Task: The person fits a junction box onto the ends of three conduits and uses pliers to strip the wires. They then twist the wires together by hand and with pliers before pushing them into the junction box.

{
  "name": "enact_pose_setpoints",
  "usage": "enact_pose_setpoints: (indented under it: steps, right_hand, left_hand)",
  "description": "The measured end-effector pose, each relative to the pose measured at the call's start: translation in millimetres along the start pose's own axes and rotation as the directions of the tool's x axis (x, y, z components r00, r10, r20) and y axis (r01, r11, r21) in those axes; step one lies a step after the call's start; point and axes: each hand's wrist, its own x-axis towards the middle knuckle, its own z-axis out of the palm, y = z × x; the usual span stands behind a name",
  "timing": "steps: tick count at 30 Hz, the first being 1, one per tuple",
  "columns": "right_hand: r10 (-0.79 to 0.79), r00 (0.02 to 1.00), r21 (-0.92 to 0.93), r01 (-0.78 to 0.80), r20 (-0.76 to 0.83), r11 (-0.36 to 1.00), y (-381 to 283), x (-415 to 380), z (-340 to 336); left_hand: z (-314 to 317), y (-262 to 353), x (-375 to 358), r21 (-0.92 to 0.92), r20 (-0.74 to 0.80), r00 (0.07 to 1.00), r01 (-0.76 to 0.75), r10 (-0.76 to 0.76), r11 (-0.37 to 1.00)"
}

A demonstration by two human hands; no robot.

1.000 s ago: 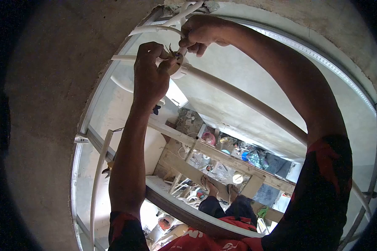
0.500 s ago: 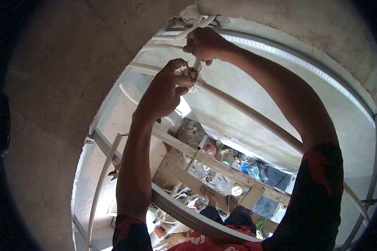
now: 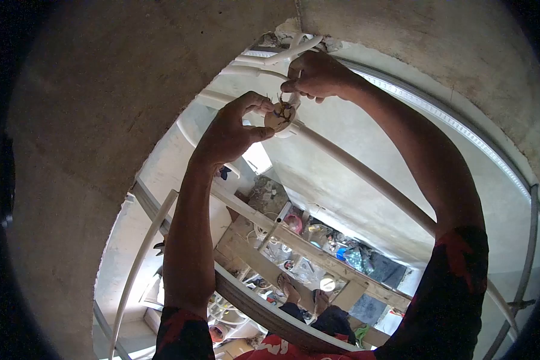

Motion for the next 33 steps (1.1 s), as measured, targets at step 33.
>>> enact_pose_setpoints:
  steps: [33]
  right_hand:
    - [-0.063, 0.959, -0.110, 0.033, -0.276, 0.993, 14.8, 1.0, 27.3]
  left_hand:
    - [28.9, -16.2, 14.1, -0.024, -0.115, 0.952, -0.290, 0.285, 0.957]
